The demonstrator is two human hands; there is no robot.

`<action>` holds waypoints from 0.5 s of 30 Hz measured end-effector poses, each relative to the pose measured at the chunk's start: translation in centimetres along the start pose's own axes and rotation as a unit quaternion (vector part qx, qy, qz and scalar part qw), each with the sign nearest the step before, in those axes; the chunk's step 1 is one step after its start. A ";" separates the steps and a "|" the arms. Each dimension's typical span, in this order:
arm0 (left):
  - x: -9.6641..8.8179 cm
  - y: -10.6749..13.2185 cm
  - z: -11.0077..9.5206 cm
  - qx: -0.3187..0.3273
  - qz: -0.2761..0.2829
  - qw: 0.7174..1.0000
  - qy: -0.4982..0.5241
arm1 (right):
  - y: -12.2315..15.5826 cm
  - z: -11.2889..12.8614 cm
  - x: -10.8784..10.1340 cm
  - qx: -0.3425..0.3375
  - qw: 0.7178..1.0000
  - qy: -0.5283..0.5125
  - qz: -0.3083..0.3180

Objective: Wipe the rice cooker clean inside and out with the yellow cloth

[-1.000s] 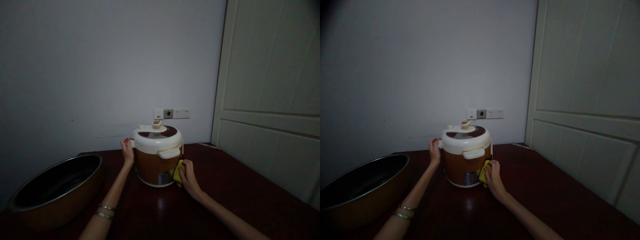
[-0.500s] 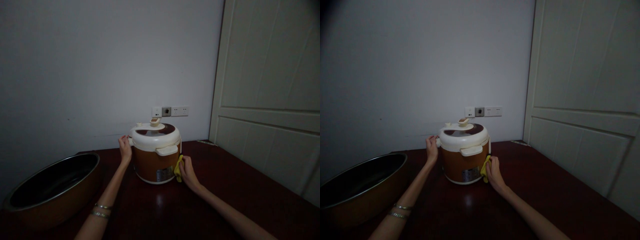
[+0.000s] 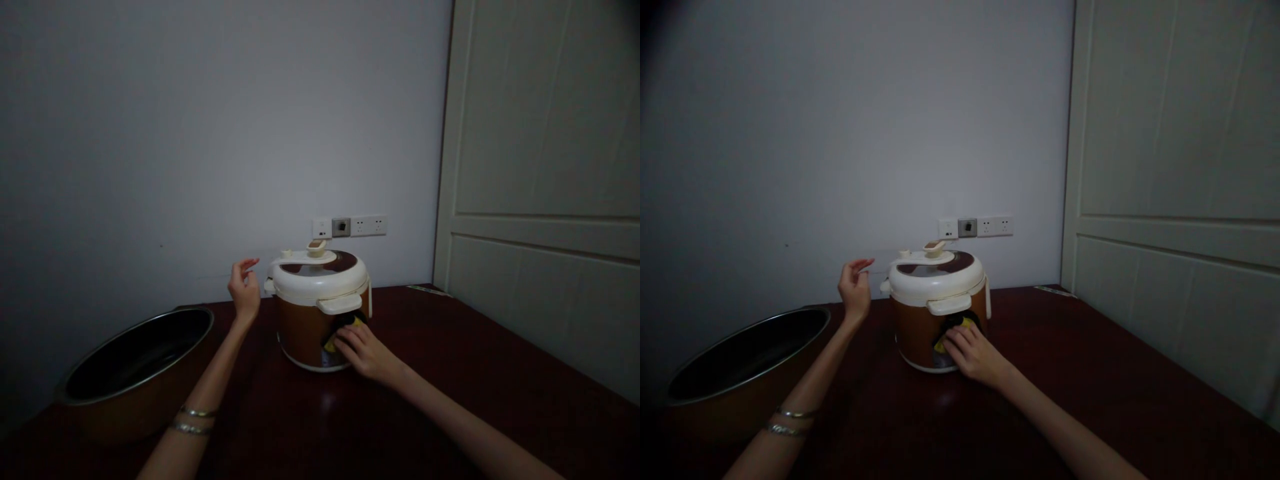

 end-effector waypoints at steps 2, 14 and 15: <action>-0.2 -0.6 -1.3 0.013 -0.014 1.000 0.010 | -1.9 1.7 0.5 -0.025 1.000 -0.006 0.008; 1.5 2.8 -13.4 0.438 0.162 0.884 -0.028 | -11.0 11.4 13.1 0.021 0.985 -0.021 0.169; 1.6 3.6 -14.5 0.493 0.182 0.850 -0.029 | -10.2 11.8 13.4 0.020 0.985 -0.026 0.168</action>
Point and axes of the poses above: each hand's wrist, its own y-axis away from the middle knuckle, its own x-axis out of the palm, z = x × y, the point moved 7 cm from there along -y, towards the middle knuckle, and after that the axes turned 12 degrees about x, right-handed, at the moved point
